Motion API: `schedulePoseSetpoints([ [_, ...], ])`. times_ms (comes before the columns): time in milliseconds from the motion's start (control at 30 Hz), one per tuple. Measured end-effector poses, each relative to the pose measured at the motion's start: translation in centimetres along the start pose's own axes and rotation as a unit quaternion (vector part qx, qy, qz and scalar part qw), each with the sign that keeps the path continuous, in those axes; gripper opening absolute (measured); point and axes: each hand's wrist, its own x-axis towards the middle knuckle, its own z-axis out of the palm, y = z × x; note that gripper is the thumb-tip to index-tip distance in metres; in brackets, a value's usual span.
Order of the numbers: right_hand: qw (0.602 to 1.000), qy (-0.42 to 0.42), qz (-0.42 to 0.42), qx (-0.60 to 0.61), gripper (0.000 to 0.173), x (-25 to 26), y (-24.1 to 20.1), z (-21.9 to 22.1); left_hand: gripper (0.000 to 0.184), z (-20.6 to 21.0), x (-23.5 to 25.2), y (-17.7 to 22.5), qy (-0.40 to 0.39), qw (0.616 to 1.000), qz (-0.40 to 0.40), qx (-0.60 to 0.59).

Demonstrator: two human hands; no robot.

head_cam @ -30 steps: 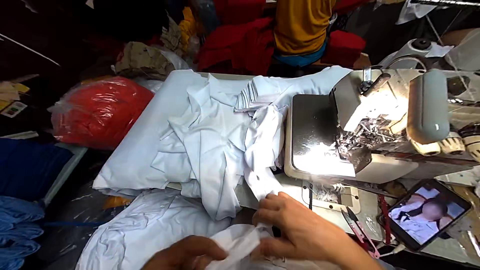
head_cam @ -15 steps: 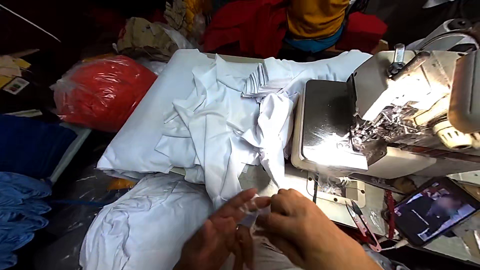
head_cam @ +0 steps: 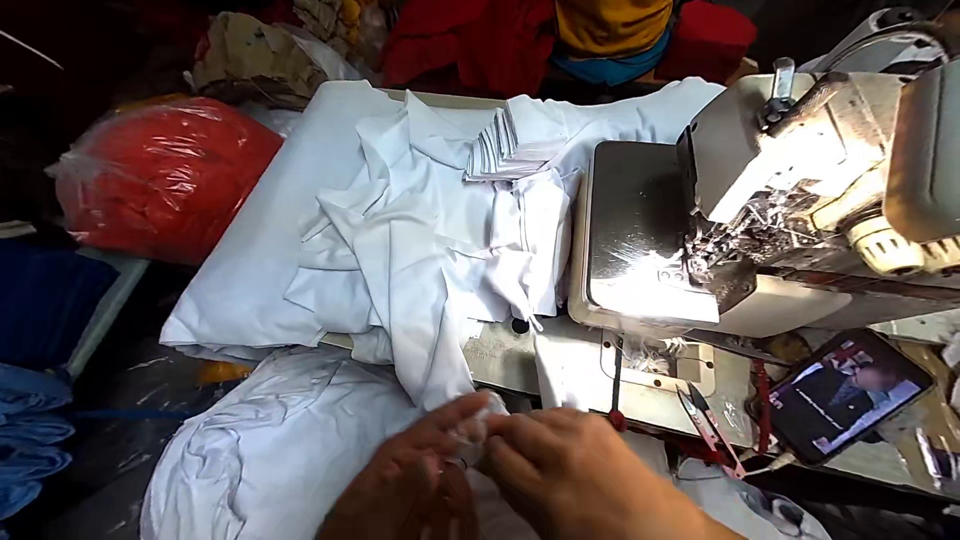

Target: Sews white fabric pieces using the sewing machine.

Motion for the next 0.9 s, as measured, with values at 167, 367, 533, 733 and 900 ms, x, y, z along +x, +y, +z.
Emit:
schedulePoseSetpoints([
  [167, 0.992, -0.084, 0.049, 0.086, 0.035, 0.7, 1.0, -0.3, 0.047, 0.5, -0.1, 0.2, 0.006, 0.997, -0.046, 0.054],
  [367, 0.979, -0.16, 0.091, 0.087, 0.041, -1.2, 6.5, 0.5, 0.027, -1.7, -4.0, 3.5, 0.159, 0.954, -0.05, 0.249],
  [533, 0.994, -0.078, 0.068, 0.032, 0.031, -1.7, 5.8, 0.5, 0.024, -2.5, -4.2, 1.6, 0.24, 0.958, -0.005, 0.156],
  [733, 0.994, -0.048, 0.095, 0.024, 0.028, -2.3, 5.1, -0.9, 0.028, -2.5, -2.6, -0.7, 0.124, 0.984, 0.089, -0.093],
  [900, 1.0, -0.021, -0.006, 0.021, 0.015, 0.2, 0.2, 0.1, 0.062, 1.0, 0.6, -2.0, -0.012, 1.0, 0.016, 0.008],
])
